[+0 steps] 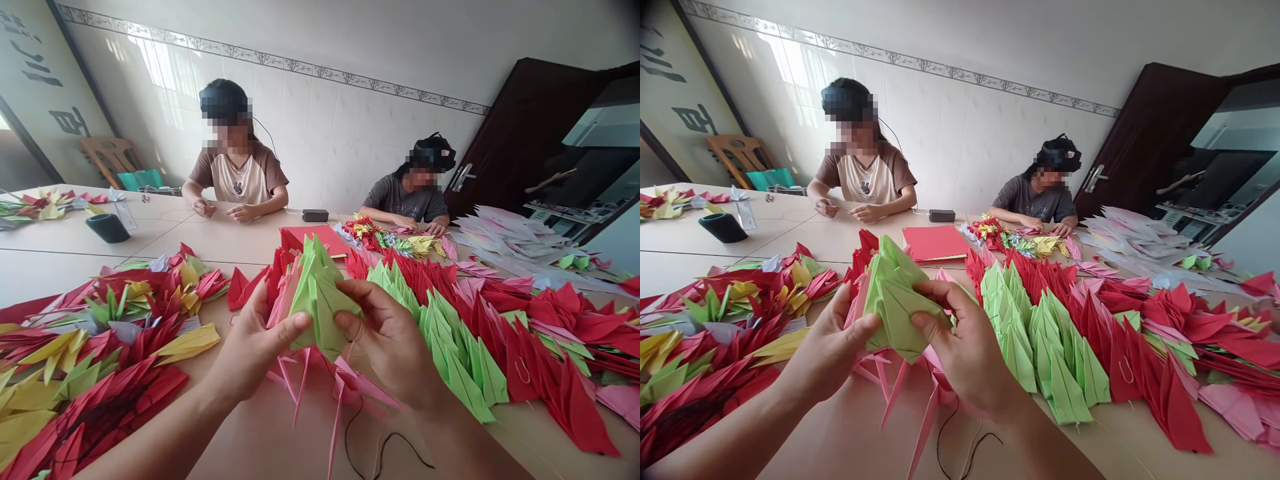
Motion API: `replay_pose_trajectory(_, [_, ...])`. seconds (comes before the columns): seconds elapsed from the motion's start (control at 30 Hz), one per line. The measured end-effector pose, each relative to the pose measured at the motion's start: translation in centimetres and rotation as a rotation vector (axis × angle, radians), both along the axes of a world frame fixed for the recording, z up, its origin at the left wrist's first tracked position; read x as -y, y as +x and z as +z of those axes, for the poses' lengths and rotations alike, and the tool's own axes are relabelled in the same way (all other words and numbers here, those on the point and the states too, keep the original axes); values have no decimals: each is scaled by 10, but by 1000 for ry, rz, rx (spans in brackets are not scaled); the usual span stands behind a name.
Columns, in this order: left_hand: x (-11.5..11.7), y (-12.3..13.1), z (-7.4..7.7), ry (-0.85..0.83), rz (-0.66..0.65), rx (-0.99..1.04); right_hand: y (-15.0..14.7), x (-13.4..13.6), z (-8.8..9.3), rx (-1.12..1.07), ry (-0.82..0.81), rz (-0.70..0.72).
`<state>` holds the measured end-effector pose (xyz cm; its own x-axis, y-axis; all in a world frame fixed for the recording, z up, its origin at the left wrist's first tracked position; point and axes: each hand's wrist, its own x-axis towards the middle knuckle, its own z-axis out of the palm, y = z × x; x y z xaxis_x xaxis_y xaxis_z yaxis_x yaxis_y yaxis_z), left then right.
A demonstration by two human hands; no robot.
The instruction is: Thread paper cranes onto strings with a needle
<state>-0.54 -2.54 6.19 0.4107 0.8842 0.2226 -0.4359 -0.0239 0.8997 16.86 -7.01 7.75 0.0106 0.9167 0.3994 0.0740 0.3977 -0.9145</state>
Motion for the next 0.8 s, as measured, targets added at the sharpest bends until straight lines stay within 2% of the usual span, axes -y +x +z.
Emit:
replay_pose_trajectory(0.2, [-1, 0, 0, -33, -53, 8, 7, 3, 7, -70, -32, 158])
replay_pose_trajectory(0.43, [-3, -2, 1, -58, -96, -8, 9, 7, 12, 59, -39, 146])
replay_pose_trajectory(0.63, [-2, 4, 6, -200, -36, -5, 10, 5, 11, 35, -73, 198])
replay_pose_trajectory(0.73, [-3, 7, 10, -254, 31, 30, 17, 0, 11, -50, -50, 169])
replay_pose_trajectory(0.8, [-7, 7, 12, -304, 93, 28, 27, -5, 12, -69, -23, 102])
